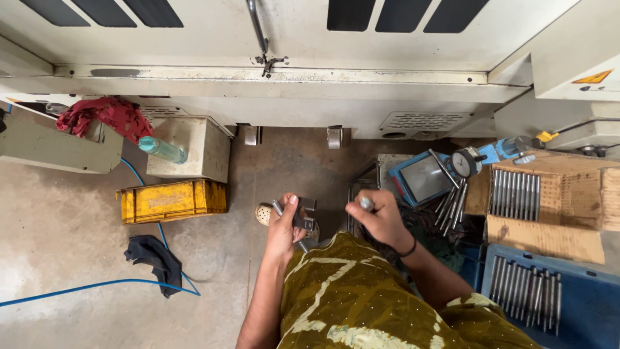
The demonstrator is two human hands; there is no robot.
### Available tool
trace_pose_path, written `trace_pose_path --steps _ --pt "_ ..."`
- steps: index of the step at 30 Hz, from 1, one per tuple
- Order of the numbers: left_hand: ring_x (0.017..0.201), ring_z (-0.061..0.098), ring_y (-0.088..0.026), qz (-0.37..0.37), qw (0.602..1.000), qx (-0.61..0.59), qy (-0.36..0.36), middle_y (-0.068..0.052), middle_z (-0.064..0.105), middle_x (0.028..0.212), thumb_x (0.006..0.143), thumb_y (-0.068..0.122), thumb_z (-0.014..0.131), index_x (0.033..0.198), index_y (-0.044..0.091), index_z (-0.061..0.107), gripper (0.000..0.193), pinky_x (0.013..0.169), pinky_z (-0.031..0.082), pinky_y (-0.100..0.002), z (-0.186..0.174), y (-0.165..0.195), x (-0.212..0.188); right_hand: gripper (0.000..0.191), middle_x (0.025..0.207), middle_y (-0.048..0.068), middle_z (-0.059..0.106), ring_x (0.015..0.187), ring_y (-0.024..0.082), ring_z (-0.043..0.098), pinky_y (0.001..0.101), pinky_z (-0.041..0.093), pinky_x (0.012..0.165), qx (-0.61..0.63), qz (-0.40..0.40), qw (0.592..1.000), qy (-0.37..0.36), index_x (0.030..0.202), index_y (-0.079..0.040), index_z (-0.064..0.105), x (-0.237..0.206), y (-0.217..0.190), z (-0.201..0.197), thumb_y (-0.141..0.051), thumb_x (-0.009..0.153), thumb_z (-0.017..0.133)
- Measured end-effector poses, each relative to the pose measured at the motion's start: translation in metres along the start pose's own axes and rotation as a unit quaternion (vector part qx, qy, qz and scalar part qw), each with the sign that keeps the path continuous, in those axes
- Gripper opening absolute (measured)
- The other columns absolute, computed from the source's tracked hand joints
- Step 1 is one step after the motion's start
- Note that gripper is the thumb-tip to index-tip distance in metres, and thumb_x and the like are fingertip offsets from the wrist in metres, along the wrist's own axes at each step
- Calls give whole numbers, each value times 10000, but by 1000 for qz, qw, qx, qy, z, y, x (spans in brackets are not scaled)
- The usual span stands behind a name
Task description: The person opens a CNC machine door and removes a metal rod from the chuck. They then move to a nearby cart to compare the rod with other similar rods and a metal block, handling them one by one. The person returns to the machine to insert the rod back into the chuck and closes the door.
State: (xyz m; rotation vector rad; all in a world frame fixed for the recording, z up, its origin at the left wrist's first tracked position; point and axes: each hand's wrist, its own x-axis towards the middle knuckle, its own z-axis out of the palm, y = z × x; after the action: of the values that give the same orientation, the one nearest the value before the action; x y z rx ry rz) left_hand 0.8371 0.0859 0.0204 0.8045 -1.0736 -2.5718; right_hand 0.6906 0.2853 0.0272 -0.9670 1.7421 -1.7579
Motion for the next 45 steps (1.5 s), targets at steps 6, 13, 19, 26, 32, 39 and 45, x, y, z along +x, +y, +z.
trace_pose_path --steps 6,13,19,26,32,39,45 --pt "386 371 -41 -6 1000 9 6 27 474 576 1033 316 606 983 108 551 221 344 276 -225 -5 -5 -4 300 540 72 466 450 191 416 365 304 478 -286 139 948 16 800 -42 663 -2 6 -24 -293 963 693" --pt "399 380 -43 -57 997 42 -24 20 496 595 1067 316 567 972 100 556 236 352 274 -225 5 -22 -2 342 590 125 553 523 247 558 398 415 539 -319 317 876 174 808 -29 687 -99 106 -71 -349 918 737" --pt "419 389 -31 -91 990 98 -46 20 530 625 1052 323 558 986 87 575 246 361 274 -216 22 -30 -4 264 688 106 652 601 223 633 370 473 570 -295 306 836 348 882 -26 723 -150 144 -91 -284 870 782" --pt "510 493 -38 -40 950 292 -105 12 556 701 1052 339 565 1012 57 606 288 449 411 -212 41 -47 7 261 743 159 678 642 267 652 398 489 607 -314 354 811 343 939 -26 748 -145 144 -90 -284 910 782" --pt "497 498 -60 -70 946 298 -109 8 545 718 1042 301 572 1009 31 603 274 449 418 -237 46 -59 9 202 760 56 635 673 161 582 342 463 592 -243 215 829 455 940 -14 686 -152 152 -98 -210 990 701" --pt "496 511 -51 -64 942 311 -111 2 586 655 1052 268 547 1034 28 608 249 453 409 -224 42 -58 12 62 925 37 598 797 133 564 281 488 715 -52 -52 807 586 1125 -79 541 -151 105 -159 -127 1090 558" --pt "453 481 -61 -103 940 319 -65 -1 609 656 1026 267 527 1028 46 604 234 399 351 -232 42 -51 4 252 1256 156 645 1159 262 633 438 531 1044 -301 -97 726 610 1361 30 482 -150 55 -322 -44 1152 601"
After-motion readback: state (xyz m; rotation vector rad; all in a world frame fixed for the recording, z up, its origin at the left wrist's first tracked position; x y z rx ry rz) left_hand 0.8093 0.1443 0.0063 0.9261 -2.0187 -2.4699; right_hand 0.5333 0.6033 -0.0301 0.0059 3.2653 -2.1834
